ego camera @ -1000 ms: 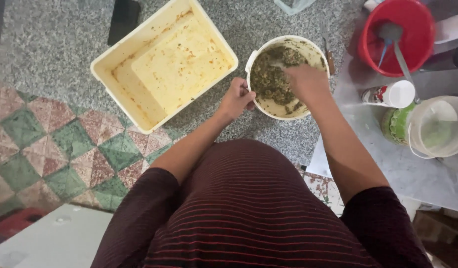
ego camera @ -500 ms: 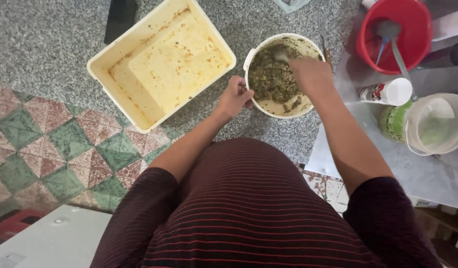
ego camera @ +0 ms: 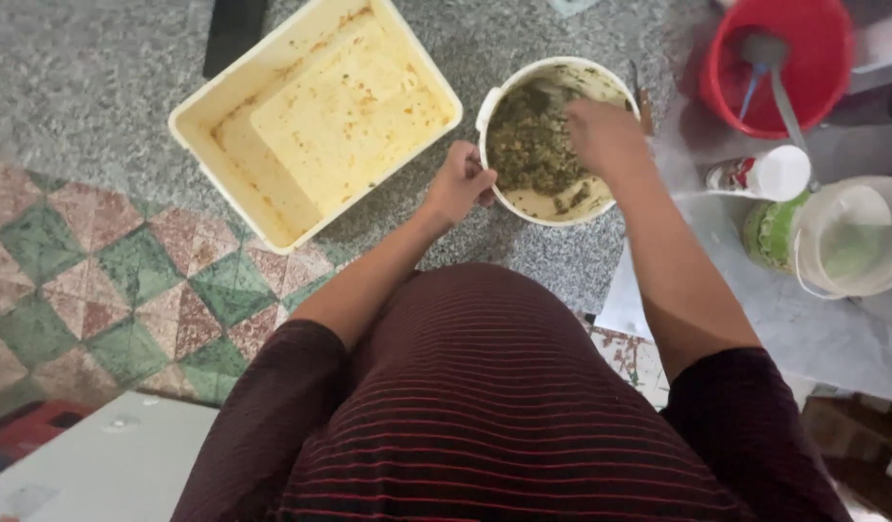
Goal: Transferring a food mixture from a large tray into a bowl and mixing it thoroughly with a spoon.
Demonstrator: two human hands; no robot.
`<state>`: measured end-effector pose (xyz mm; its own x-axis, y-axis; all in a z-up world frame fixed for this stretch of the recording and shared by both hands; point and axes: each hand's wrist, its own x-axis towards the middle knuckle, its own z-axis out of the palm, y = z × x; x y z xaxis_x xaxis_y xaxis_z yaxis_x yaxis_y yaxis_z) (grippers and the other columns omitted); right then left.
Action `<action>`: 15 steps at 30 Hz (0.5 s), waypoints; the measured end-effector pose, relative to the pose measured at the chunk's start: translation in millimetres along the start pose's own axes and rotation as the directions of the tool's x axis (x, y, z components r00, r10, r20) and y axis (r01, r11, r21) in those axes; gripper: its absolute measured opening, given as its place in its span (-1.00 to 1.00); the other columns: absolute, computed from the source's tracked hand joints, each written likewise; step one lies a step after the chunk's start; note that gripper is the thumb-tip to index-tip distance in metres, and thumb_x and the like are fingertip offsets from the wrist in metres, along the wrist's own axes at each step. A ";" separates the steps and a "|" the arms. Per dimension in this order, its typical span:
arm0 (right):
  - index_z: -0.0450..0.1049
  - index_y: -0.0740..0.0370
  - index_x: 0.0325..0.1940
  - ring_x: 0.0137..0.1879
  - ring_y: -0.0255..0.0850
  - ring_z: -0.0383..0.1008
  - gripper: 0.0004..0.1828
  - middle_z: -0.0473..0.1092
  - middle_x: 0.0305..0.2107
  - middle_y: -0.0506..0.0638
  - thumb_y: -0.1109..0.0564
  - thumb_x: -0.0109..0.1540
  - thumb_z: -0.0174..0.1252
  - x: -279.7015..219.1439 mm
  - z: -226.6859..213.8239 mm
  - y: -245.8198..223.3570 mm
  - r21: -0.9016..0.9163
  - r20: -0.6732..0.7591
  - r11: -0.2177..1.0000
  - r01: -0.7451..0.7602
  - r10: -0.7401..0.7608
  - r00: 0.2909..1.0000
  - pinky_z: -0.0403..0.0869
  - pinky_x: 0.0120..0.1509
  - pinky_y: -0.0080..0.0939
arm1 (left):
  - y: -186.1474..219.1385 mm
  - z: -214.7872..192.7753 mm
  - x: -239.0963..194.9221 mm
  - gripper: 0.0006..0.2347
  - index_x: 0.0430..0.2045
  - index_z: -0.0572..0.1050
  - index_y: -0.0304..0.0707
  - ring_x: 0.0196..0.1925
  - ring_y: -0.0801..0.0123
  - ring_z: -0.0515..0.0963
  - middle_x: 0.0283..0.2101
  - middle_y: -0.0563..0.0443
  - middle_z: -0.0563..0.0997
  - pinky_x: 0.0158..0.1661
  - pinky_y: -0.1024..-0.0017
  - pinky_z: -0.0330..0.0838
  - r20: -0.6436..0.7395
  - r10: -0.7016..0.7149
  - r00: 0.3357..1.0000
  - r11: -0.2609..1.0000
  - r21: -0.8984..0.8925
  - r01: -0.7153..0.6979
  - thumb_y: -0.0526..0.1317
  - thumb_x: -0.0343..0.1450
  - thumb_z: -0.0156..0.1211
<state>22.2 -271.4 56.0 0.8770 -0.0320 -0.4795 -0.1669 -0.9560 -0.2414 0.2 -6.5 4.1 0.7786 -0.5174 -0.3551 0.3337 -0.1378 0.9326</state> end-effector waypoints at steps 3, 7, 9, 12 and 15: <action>0.55 0.12 0.00 -0.11 0.15 0.61 -0.74 0.55 -0.24 0.17 0.12 0.43 -0.07 -33.4 -4.7 -57.7 -0.132 0.100 0.988 0.078 -0.065 0.993 0.53 -0.02 0.24 | 10.6 -1.8 -10.3 -0.65 0.05 0.20 -0.52 -0.32 0.09 0.72 -0.29 -0.30 0.59 -0.21 0.17 0.62 -0.005 -0.039 0.999 0.999 -0.012 0.038 -0.22 0.51 0.10; 0.55 0.16 0.01 -0.15 0.10 0.62 -0.73 0.54 -0.21 0.19 0.15 0.44 -0.09 -37.3 -23.4 -61.6 -0.278 0.179 0.936 0.215 -0.169 0.969 0.55 -0.04 0.18 | 5.2 -0.8 -6.8 -0.65 0.06 0.21 -0.51 -0.32 0.11 0.72 -0.29 -0.28 0.60 -0.21 0.17 0.61 -0.011 -0.043 0.999 0.999 -0.027 0.043 -0.22 0.52 0.11; 0.36 -0.14 0.42 -0.65 -0.31 0.34 -0.32 0.36 -0.66 -0.12 0.38 0.28 0.16 -26.1 -38.1 -55.3 -0.579 0.093 0.798 0.168 -0.140 0.986 0.41 -0.66 -0.34 | 22.2 4.3 -8.9 -0.84 -0.18 0.16 -0.26 -0.47 0.34 0.54 -0.43 -0.14 0.54 -0.37 0.34 0.51 -0.026 -0.098 0.995 0.994 -0.042 0.097 -0.31 0.53 0.03; 0.48 0.26 0.11 -0.61 -0.23 0.48 -0.73 0.36 -0.61 -0.01 0.41 0.35 0.09 -39.8 -69.8 -41.9 -0.527 0.153 0.848 0.059 0.027 0.988 0.58 -0.64 -0.31 | 67.4 5.8 -25.0 -0.83 -0.08 0.23 -0.35 -0.34 0.29 0.65 -0.36 -0.13 0.60 -0.26 0.44 0.66 -0.066 -0.219 0.974 0.972 0.074 0.224 -0.30 0.55 0.04; 0.48 0.17 -0.21 -0.59 -0.29 0.29 -0.79 0.20 -0.69 -0.19 0.44 0.26 0.13 -25.7 -54.1 -3.2 -0.710 0.258 0.689 0.147 0.061 0.964 0.48 -0.50 -0.23 | 51.5 5.1 -19.6 -0.81 -0.07 0.20 -0.32 -0.40 0.30 0.60 -0.41 -0.12 0.60 -0.30 0.38 0.57 -0.065 -0.189 0.980 0.981 0.034 0.192 -0.29 0.53 0.05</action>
<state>24.6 -283.3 114.8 0.7188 -0.0139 -0.6951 0.3332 -0.8706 0.3620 -0.6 -7.8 59.4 0.7341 -0.4260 -0.5288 0.4586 -0.2633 0.8487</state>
